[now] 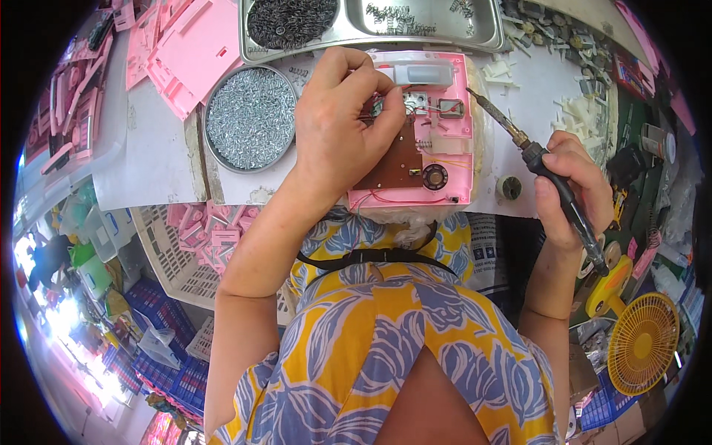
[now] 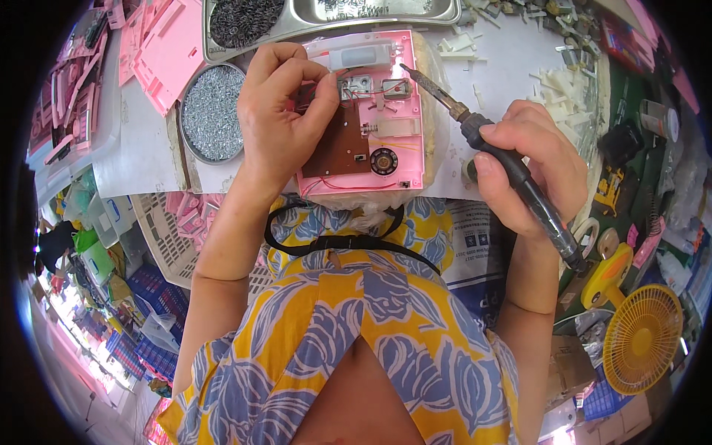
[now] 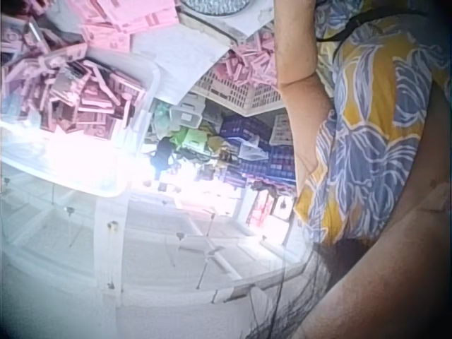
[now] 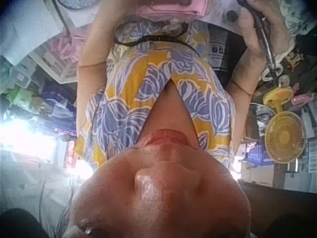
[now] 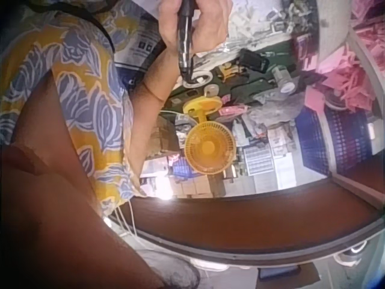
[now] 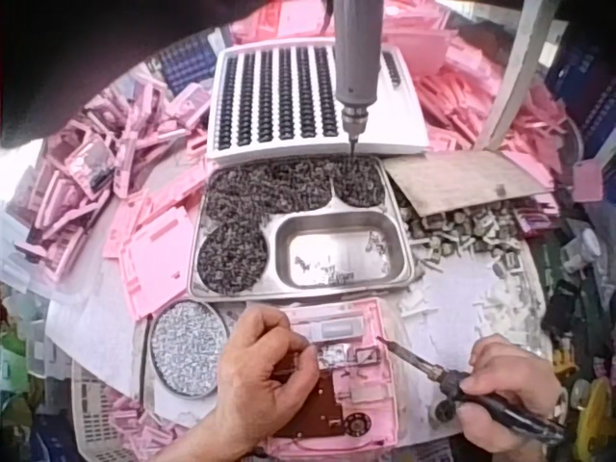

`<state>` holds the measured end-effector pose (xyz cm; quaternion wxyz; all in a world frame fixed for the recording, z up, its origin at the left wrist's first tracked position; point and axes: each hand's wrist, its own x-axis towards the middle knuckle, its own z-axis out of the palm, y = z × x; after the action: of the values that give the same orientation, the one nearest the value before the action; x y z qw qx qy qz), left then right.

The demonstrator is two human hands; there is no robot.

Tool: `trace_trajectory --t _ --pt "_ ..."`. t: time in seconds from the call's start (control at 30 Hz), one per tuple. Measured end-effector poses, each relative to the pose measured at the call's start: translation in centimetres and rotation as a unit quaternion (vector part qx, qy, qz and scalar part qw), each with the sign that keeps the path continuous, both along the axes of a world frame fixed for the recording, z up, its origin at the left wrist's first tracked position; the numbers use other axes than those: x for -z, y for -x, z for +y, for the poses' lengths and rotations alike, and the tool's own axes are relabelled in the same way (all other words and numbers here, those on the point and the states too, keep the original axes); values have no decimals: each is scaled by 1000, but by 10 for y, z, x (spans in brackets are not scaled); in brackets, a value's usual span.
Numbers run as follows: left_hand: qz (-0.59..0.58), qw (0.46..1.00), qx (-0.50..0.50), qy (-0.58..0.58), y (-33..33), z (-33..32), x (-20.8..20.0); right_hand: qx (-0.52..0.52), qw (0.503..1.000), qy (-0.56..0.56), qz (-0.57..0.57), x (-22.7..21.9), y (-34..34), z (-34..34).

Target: Assemble internal electronic components and housing for a pink toy device using a soldering iron and an electric screwdriver.

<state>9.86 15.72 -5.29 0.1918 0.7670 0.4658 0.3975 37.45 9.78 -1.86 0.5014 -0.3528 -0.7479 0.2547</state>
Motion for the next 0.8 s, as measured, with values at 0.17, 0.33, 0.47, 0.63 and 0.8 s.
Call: trace_trajectory --t 0.17,0.33,0.47,0.63,0.8 --pt "5 999 35 27 -5 -15 -18 15 1000 5 10 -4 -7 -7" --pt "210 958 195 -19 -29 -31 -37 37 999 8 13 -9 -11 -14" --pt "284 928 238 -24 -34 -24 -36 57 998 14 17 -13 -21 -26" --pt "57 946 222 227 -16 -23 -34 176 976 92 93 0 -14 -54" --pt "-44 907 156 388 -16 -22 -33 138 969 177 101 7 21 -47"
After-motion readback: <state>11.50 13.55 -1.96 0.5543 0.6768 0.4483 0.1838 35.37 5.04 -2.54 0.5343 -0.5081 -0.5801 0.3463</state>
